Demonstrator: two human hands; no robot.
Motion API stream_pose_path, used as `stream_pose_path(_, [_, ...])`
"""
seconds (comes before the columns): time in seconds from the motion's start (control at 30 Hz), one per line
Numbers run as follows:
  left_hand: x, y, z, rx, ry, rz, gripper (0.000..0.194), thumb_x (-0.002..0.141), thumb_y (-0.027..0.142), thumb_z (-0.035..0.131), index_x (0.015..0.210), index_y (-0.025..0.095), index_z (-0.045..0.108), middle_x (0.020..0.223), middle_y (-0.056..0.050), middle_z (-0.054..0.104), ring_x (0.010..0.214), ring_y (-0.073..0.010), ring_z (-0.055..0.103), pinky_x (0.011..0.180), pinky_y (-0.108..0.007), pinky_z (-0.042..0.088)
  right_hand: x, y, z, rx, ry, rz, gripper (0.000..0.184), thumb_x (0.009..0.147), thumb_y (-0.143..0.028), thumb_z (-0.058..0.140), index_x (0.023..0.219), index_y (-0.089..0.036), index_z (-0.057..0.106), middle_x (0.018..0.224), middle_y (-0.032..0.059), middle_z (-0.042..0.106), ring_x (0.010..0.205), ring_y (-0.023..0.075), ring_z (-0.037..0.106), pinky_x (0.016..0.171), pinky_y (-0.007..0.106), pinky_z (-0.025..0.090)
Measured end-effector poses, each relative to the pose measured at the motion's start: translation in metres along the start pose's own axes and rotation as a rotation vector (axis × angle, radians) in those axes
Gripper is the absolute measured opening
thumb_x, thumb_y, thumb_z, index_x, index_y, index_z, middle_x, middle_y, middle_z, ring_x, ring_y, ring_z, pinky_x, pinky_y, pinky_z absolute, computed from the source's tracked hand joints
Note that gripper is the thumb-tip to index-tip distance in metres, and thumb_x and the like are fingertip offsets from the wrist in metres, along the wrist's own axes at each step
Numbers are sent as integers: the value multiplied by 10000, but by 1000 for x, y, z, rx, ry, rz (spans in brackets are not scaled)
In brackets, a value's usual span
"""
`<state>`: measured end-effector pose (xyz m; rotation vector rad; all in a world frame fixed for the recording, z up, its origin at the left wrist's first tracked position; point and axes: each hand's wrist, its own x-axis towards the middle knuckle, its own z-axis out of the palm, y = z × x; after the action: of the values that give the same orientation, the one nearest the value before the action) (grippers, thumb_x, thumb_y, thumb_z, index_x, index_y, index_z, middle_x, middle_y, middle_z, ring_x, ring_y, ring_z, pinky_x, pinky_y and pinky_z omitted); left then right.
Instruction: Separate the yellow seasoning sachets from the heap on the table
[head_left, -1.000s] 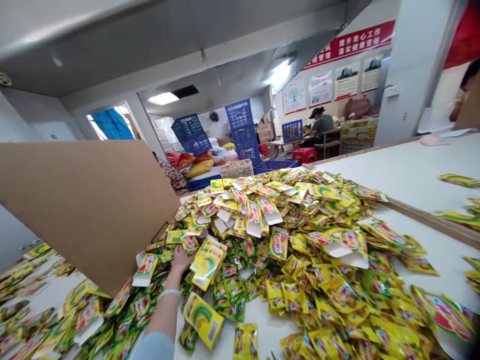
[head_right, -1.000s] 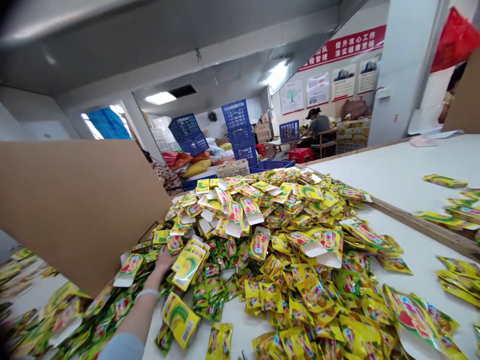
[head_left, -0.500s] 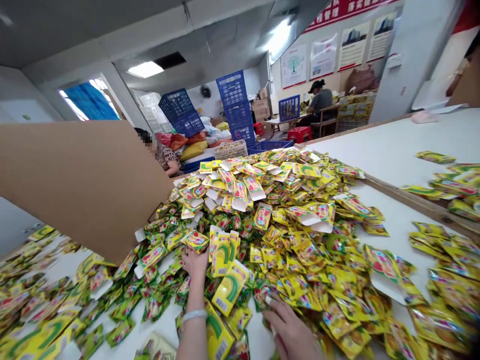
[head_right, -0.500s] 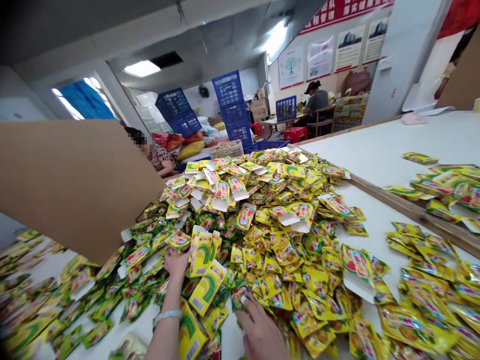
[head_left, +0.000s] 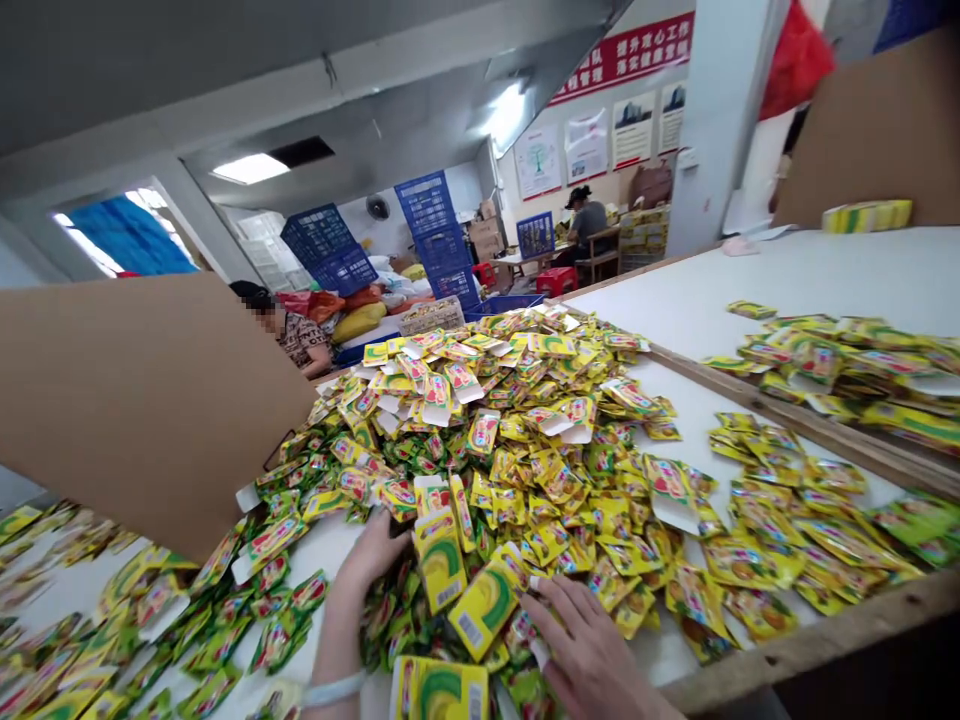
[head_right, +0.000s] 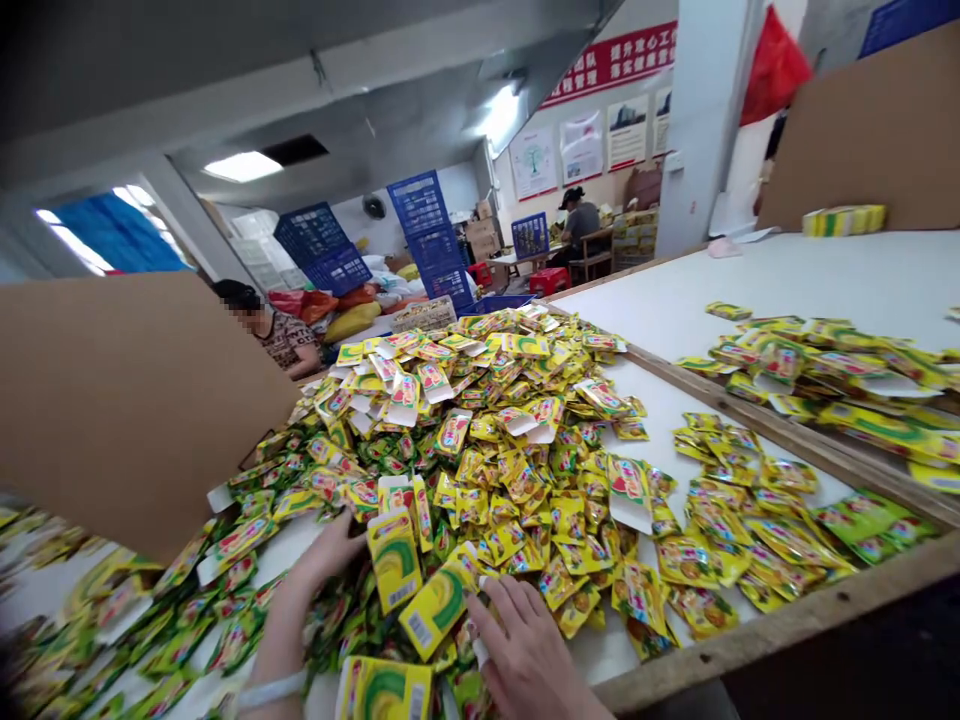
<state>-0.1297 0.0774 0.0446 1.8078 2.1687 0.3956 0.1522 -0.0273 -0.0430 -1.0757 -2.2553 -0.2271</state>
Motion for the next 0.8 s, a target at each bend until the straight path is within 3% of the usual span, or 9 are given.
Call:
stream_pose_path(0.1, [-23,-10,-31,53,42,11,302,753,314,556,1027,191,584,1076,-91,659,977,-274,612,870,-382,448,-9,17,-14,-9,65,108,551,653,-68,445,1184,-190,524,1108,88,624,1044,254,536,892,406,412])
stream_pose_path(0.17, [-47,-8,-34,64,125,20,293,802,334,461,1029,182,565,1074,-116,647,913,-276,630,847,-413,456,-19,33,-24,-15,107,220,490,694,-67,432,1161,-179,531,1077,94,625,1033,249,534,894,410,417])
stream_pose_path(0.27, [-91,12,-6,-76,339,230,289,832,390,429,1027,208,539,1015,-85,645,820,-218,639,748,-339,513,-28,52,-39,-16,120,349,409,738,-87,432,1127,-156,538,1025,107,625,1004,253,532,872,419,440])
stream_pose_path(0.33, [-117,30,27,-131,263,517,234,848,338,438,1018,223,552,973,-66,646,837,-189,633,696,-277,530,-19,58,-46,15,71,340,397,746,-85,439,1119,-168,547,1053,100,614,1035,252,510,906,423,423])
stream_pose_path(0.43, [-136,47,70,9,300,772,195,824,231,499,990,241,599,1000,-72,635,978,-219,584,821,-341,504,14,59,-48,154,-108,229,465,733,-71,461,1171,-211,530,1208,81,546,1164,268,412,985,456,341])
stream_pose_path(0.5, [-136,48,85,151,391,817,277,803,173,516,1054,254,598,1130,-94,594,1101,-272,514,863,-416,477,38,60,-43,272,-215,197,464,698,-85,513,1142,-213,556,1208,94,544,1171,301,396,972,496,327])
stream_pose_path(0.6, [-132,39,85,272,538,728,408,797,119,507,1179,256,544,1330,-126,445,1289,-369,285,942,-554,369,60,68,-34,396,-244,224,293,685,-116,546,957,-180,635,1036,115,613,1071,304,471,948,515,329])
stream_pose_path(0.7, [-136,35,80,227,599,710,404,783,140,553,1159,286,562,1312,-92,456,1313,-334,247,1001,-507,315,60,77,-32,509,-159,313,236,747,-142,491,946,-165,617,1011,120,605,1082,282,463,989,501,290])
stream_pose_path(0.8, [-141,41,88,254,509,822,357,753,275,606,1107,309,590,1309,-57,479,1309,-298,259,1021,-453,292,48,79,-35,662,-38,484,297,798,-199,443,1084,-164,516,1058,121,573,1049,259,493,955,480,353])
